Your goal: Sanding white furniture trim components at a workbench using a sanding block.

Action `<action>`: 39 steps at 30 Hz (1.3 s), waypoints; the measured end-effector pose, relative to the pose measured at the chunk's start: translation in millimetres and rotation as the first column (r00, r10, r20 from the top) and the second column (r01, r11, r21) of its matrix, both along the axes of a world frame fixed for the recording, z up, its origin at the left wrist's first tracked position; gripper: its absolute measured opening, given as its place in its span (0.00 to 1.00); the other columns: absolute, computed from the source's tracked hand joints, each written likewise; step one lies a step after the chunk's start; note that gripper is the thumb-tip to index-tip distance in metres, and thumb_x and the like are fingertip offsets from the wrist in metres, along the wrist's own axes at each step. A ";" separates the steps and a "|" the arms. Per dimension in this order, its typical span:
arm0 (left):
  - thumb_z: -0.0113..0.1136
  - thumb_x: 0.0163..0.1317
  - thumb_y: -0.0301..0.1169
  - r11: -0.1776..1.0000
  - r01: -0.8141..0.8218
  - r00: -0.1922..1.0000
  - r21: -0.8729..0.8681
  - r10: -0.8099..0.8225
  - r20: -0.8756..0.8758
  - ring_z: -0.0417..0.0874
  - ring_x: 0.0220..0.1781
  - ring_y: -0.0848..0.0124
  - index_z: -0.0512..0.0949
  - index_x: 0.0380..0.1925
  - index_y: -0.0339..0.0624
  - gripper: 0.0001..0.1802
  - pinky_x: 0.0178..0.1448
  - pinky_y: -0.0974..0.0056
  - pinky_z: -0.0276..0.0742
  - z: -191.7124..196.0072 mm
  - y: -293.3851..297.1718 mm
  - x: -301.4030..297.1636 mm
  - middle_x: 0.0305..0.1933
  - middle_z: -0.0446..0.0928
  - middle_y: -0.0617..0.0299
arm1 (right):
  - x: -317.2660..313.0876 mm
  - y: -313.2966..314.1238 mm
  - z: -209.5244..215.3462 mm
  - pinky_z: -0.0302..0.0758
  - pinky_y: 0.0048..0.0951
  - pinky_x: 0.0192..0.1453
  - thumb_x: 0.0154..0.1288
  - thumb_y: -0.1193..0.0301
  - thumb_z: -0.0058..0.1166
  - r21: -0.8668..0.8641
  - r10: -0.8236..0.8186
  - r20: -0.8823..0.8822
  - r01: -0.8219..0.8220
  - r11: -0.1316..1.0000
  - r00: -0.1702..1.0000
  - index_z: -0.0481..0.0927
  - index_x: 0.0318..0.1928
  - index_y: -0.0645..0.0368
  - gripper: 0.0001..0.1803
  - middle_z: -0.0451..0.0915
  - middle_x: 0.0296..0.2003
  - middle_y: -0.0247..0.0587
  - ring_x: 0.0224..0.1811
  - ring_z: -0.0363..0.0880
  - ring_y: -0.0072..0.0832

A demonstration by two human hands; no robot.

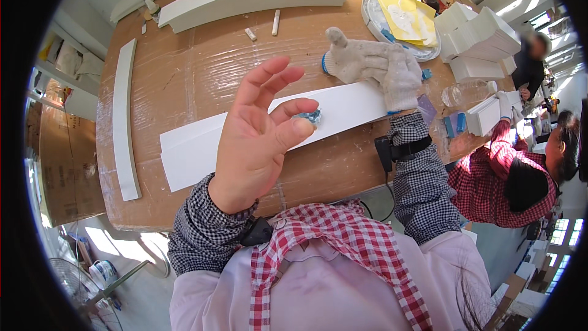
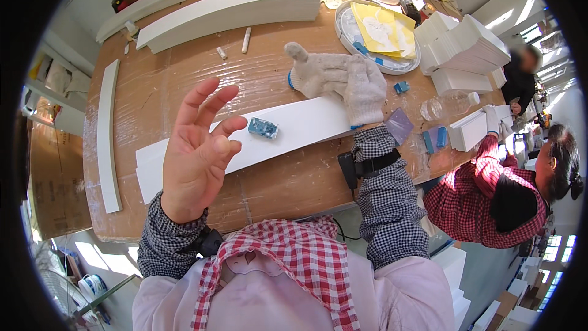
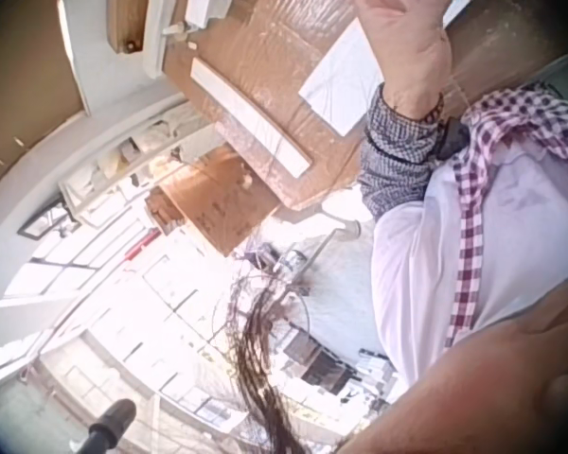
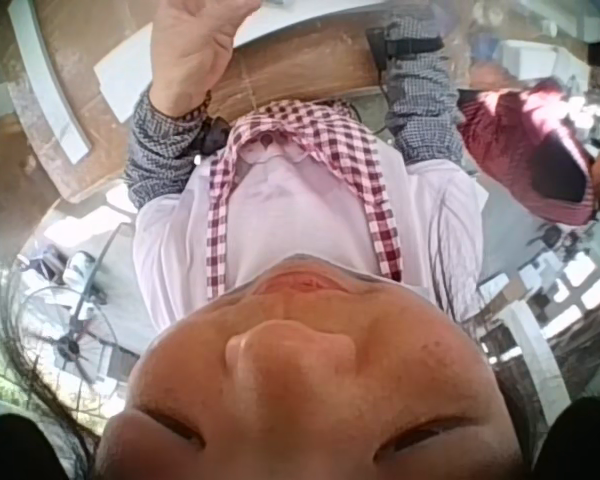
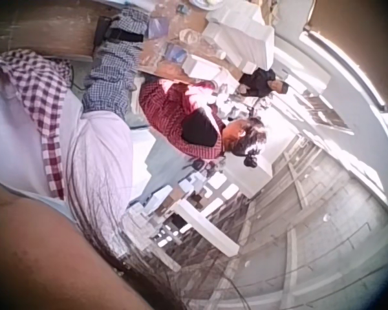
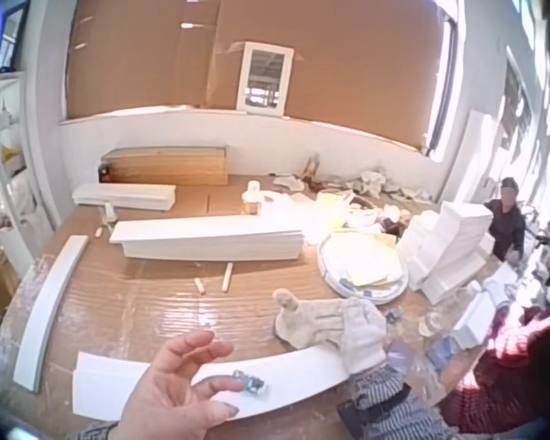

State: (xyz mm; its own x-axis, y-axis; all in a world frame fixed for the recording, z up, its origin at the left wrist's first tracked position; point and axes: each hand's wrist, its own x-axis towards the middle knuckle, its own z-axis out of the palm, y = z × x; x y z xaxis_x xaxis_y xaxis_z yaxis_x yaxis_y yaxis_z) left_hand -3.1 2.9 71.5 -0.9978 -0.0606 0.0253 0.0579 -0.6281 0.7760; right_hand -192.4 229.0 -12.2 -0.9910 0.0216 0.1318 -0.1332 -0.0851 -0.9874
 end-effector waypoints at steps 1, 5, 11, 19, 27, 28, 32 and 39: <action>0.65 0.57 0.16 1.000 0.001 1.000 -0.001 -0.001 0.000 0.79 0.60 0.64 0.57 0.73 0.44 0.44 0.55 0.70 0.84 1.7 0.6 -0.6 0.71 0.61 0.51 | -0.6 0.8 -1.4 0.86 0.27 0.35 0.76 0.59 0.49 -0.002 -0.004 0.002 0.004 1.000 1.000 0.76 0.49 0.64 0.18 0.83 0.40 0.46 0.37 0.86 0.31; 0.60 0.60 0.16 0.995 -0.012 0.997 0.097 0.005 0.074 0.74 0.69 0.56 0.57 0.73 0.43 0.41 0.64 0.64 0.83 5.3 0.3 -0.4 0.72 0.61 0.49 | 1.2 -0.5 -0.8 0.86 0.26 0.35 0.76 0.58 0.49 -0.005 -0.016 -0.010 0.016 1.000 1.000 0.77 0.48 0.63 0.19 0.82 0.40 0.45 0.38 0.86 0.30; 0.58 0.59 0.12 0.996 -0.001 0.999 0.090 -0.002 0.035 0.72 0.70 0.53 0.57 0.73 0.43 0.41 0.64 0.65 0.83 2.5 -0.2 -0.8 0.73 0.60 0.49 | -0.4 1.6 -0.3 0.86 0.26 0.34 0.75 0.57 0.50 0.005 0.009 0.019 -0.009 1.000 1.000 0.76 0.49 0.63 0.19 0.82 0.40 0.44 0.36 0.86 0.29; 0.58 0.55 0.08 0.998 0.002 0.999 0.066 -0.005 0.053 0.74 0.69 0.54 0.57 0.72 0.42 0.44 0.62 0.66 0.83 3.3 -1.0 -0.4 0.74 0.59 0.49 | 1.0 -2.4 1.1 0.87 0.26 0.33 0.76 0.57 0.49 -0.020 0.005 0.034 -0.004 1.000 0.999 0.76 0.49 0.64 0.19 0.83 0.40 0.45 0.35 0.86 0.30; 0.65 0.54 0.12 0.995 0.081 0.992 0.053 -0.076 -0.096 0.84 0.49 0.68 0.73 0.58 0.37 0.29 0.56 0.65 0.81 -14.9 -9.0 4.1 0.48 0.80 0.57 | 1.7 -2.9 0.6 0.88 0.30 0.37 0.78 0.62 0.46 -0.027 -0.010 0.021 0.010 1.000 1.000 0.75 0.49 0.65 0.17 0.82 0.41 0.45 0.38 0.86 0.32; 0.65 0.54 0.12 0.990 0.127 0.986 0.062 -0.119 -0.115 0.84 0.49 0.68 0.73 0.58 0.37 0.29 0.56 0.65 0.81 -14.7 -8.4 2.3 0.48 0.80 0.57 | 0.6 4.6 -2.7 0.88 0.30 0.39 0.78 0.64 0.46 -0.014 0.079 -0.044 -0.079 0.997 0.996 0.75 0.50 0.65 0.15 0.81 0.43 0.46 0.40 0.86 0.33; 0.56 0.59 0.16 0.973 -0.033 0.990 -0.229 0.000 -0.142 0.85 0.37 0.69 0.77 0.44 0.31 0.13 0.46 0.65 0.82 -19.4 -8.9 9.5 0.34 0.84 0.53 | -8.9 9.3 -25.2 0.80 0.25 0.37 0.77 0.63 0.50 0.346 0.035 -0.428 0.128 0.929 0.903 0.79 0.45 0.61 0.13 0.82 0.35 0.38 0.33 0.80 0.23; 0.59 0.66 0.43 0.754 -0.264 0.731 -0.602 -0.251 -0.634 0.83 0.43 0.58 0.79 0.48 0.42 0.18 0.67 0.45 0.70 9.1 -24.7 35.7 0.47 0.82 0.45 | -8.3 -0.3 -11.5 0.78 0.32 0.44 0.76 0.56 0.48 0.111 0.000 -0.006 0.000 0.994 1.000 0.80 0.41 0.62 0.20 0.82 0.33 0.45 0.38 0.81 0.31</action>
State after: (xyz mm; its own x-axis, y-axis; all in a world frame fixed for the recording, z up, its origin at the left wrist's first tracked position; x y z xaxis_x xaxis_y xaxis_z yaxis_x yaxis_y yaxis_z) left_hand 32.6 -21.9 80.6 -0.6978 0.2197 0.6817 0.6960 -0.0166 0.7178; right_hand -200.7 228.6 -23.7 -0.9903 0.0064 0.1390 -0.1388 0.0254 -0.9900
